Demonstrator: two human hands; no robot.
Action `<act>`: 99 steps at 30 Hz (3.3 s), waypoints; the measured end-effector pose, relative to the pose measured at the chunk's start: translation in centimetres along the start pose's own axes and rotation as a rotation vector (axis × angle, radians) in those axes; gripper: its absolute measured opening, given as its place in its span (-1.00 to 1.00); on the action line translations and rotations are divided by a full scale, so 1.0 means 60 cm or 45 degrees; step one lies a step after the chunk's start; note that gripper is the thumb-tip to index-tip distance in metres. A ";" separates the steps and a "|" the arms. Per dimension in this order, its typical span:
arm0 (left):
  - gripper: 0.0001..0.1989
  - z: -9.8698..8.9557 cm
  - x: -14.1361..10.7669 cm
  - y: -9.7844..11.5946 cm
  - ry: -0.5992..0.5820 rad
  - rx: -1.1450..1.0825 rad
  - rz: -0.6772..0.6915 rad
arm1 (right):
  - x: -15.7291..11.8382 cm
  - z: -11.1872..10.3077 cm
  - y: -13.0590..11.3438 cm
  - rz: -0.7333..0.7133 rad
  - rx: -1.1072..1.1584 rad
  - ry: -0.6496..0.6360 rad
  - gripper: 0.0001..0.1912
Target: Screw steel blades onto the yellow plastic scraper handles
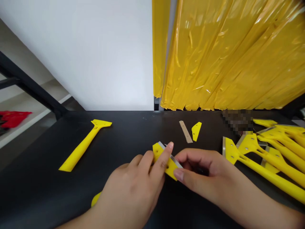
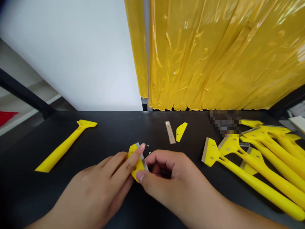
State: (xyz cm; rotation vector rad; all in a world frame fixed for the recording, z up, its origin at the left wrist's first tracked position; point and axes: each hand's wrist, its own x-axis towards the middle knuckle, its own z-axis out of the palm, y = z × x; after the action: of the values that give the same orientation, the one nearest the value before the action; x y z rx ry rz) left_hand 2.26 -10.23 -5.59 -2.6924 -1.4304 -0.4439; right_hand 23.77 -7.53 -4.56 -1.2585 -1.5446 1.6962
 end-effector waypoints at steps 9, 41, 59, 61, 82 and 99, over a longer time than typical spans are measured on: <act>-0.07 0.000 0.024 -0.024 0.130 -1.121 -0.528 | 0.026 -0.029 0.011 -0.110 0.025 0.134 -0.78; -0.59 0.005 0.035 -0.021 -0.121 -2.022 -1.145 | 0.076 -0.042 0.083 -0.795 -1.632 0.198 -0.81; -0.61 0.004 0.030 -0.017 -0.215 -2.252 -1.106 | 0.070 -0.044 0.057 -0.605 -1.388 0.048 -0.80; -0.61 0.004 0.027 -0.013 -0.235 -2.315 -1.086 | 0.059 -0.043 0.038 -0.449 -1.066 0.071 -0.82; -0.62 0.005 0.027 -0.011 -0.076 -2.336 -1.030 | 0.024 -0.006 0.025 0.074 0.833 -0.177 -0.73; -0.62 0.008 0.025 -0.015 -0.117 -2.434 -0.954 | 0.023 -0.007 0.028 0.040 0.760 -0.147 -0.76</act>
State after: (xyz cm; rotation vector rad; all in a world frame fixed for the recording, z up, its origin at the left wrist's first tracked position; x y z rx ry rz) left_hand 2.45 -8.41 -5.69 -2.4173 -2.8693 -3.0183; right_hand 23.89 -6.49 -6.51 -0.8848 -0.9550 2.0679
